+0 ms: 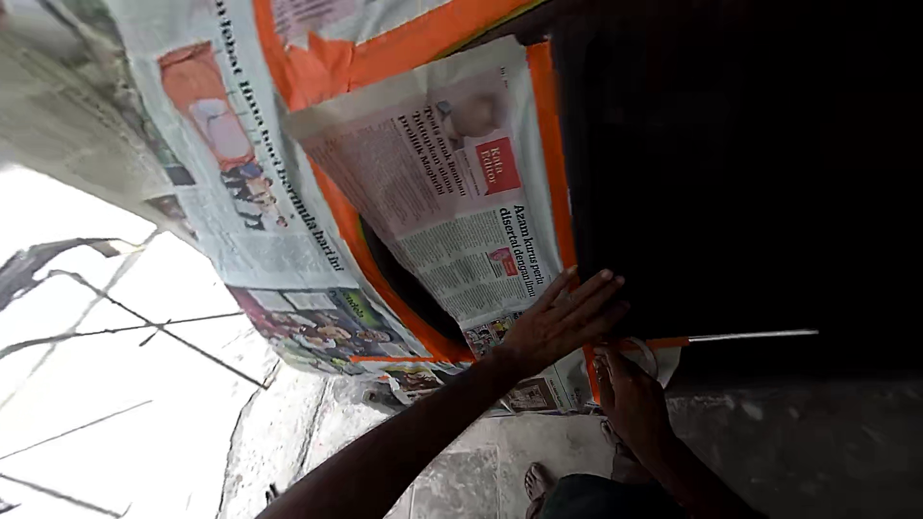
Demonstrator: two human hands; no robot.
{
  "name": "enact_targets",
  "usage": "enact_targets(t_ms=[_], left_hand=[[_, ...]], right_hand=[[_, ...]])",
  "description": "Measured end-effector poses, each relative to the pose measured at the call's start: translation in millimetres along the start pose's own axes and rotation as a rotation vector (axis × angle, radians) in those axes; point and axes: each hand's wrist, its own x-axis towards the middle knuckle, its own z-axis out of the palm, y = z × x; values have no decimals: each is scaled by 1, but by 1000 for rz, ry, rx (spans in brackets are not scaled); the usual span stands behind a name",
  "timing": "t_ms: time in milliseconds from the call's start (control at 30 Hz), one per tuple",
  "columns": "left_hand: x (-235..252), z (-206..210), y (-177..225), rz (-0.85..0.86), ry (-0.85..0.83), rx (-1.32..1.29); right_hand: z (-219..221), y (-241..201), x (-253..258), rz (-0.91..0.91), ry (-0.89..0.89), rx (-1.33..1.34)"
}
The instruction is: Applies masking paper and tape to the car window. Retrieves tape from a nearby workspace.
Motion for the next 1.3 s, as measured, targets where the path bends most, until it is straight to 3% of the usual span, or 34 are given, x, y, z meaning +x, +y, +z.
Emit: enact_targets(t_ms=[133,333,500,667,867,1133,1300], left_hand=[[3,9,-12,87,-11,48],[3,14,-13,94,-7,109],[4,11,-8,123,19,111],[23,8,-5,192,-100,134],[22,9,-10,229,-108,178],[24,15,-12,259,-84,182],[25,18,-19,287,-74,224]], right_hand=[[12,-19,-14,223,91,-32],[26,-32,-30,488,21,132],[38,-31,-39,470,157,116],[41,-24,-41,518,100,153],[41,-26,-44,539,96,227],[45,-40,-36,512,407,36],[51,-60,-14,519,488,42]])
